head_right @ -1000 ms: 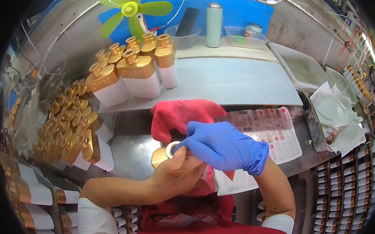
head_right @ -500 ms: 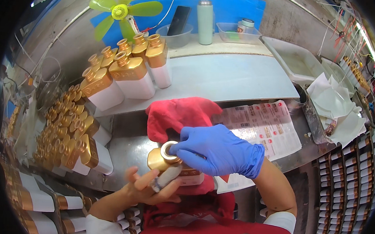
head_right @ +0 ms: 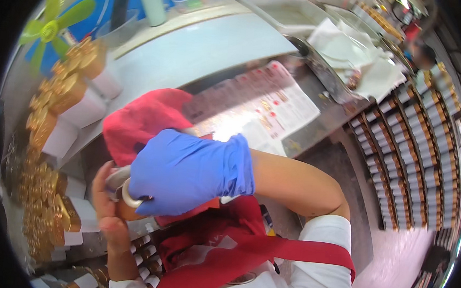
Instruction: The person applies labels to white bottles with gold tops. They hold the bottle in a red cloth, peel a label from a sheet, and carefully align and smooth it onto the bottle's surface. The person wipes the bottle with a red cloth and places the finished bottle on a nearby table.
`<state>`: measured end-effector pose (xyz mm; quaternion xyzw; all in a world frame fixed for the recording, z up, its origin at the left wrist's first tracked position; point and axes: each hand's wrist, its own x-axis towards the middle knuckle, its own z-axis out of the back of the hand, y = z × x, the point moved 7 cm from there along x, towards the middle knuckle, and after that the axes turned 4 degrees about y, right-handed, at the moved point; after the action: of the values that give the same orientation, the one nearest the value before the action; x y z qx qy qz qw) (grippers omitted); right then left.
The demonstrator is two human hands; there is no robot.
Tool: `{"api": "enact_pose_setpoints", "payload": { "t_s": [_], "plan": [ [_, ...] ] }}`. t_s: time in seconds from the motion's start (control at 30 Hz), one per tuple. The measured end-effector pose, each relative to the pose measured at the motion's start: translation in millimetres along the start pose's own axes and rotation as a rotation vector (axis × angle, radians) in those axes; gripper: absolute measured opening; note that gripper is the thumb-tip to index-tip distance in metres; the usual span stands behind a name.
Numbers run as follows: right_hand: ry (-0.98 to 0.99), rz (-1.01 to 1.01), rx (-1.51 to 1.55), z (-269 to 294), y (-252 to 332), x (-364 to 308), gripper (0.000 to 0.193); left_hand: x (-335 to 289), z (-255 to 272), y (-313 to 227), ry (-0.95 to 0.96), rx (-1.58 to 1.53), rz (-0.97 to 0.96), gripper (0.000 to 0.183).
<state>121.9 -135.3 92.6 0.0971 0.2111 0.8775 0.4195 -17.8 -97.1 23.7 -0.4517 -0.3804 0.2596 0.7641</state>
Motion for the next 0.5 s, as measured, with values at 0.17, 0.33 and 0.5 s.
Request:
{"api": "enact_pose_setpoints", "payload": {
  "t_s": [0.17,0.33,0.5],
  "plan": [
    [-0.253,-0.122,-0.041,25,12,-91,0.019,-8,21,16,-0.209,-0.132,0.023,0.099],
    [-0.514,-0.345,-0.032,48,19,-217,0.025,-7,34,51,-0.102,-0.137,0.061,0.072],
    [-0.779,-1.210,0.064,-57,-40,-338,0.014,9,32,50,-0.192,-0.191,0.046,0.050]
  ]
}}
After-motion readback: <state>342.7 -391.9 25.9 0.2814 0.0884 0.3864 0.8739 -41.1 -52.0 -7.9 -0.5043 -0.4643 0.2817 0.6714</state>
